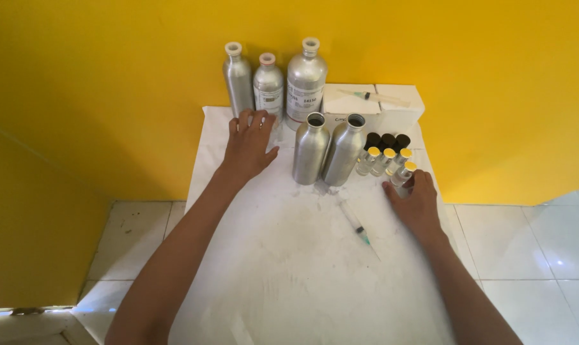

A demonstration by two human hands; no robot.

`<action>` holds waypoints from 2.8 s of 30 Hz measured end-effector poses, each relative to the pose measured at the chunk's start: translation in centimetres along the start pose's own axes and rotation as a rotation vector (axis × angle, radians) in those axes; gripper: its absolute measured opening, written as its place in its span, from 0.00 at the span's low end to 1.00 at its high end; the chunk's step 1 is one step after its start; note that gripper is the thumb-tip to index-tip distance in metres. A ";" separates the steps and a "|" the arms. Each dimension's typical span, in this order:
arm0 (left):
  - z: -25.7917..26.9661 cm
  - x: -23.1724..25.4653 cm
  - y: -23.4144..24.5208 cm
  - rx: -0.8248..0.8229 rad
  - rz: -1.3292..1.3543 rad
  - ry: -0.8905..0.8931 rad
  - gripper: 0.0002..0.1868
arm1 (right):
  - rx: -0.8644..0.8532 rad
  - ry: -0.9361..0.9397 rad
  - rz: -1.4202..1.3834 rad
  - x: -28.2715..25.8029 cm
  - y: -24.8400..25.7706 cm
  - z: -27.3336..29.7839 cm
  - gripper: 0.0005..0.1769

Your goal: Transferring fragrance liquid from large bottles to small vials using a syringe.

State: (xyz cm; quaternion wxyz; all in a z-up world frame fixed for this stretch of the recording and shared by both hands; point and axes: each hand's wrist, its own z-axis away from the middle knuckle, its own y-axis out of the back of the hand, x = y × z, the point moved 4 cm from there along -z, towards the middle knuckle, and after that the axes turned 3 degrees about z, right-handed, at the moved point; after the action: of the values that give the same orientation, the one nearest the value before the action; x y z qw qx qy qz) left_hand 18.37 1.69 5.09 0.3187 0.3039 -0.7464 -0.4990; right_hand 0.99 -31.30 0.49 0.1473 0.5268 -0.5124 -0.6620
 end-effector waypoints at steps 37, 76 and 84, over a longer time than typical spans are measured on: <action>0.1 1.0 -1.6 0.031 -0.109 -0.296 0.21 | -0.046 0.007 -0.012 -0.7 0.0 0.0 0.29; 12.0 11.5 0.0 -0.260 0.962 -0.066 0.41 | -0.202 0.612 -0.459 -10.2 -1.6 11.0 0.15; 12.2 10.4 -3.0 -0.186 1.191 -0.119 0.13 | 0.189 0.850 -0.609 -6.3 0.1 8.6 0.10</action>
State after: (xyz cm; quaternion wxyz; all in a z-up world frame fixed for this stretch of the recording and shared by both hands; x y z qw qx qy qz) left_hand 2.93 -0.52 0.41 0.5263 -0.2238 -0.7579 -0.3140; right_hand -3.84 -22.21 3.29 0.0952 0.8844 -0.2889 -0.3541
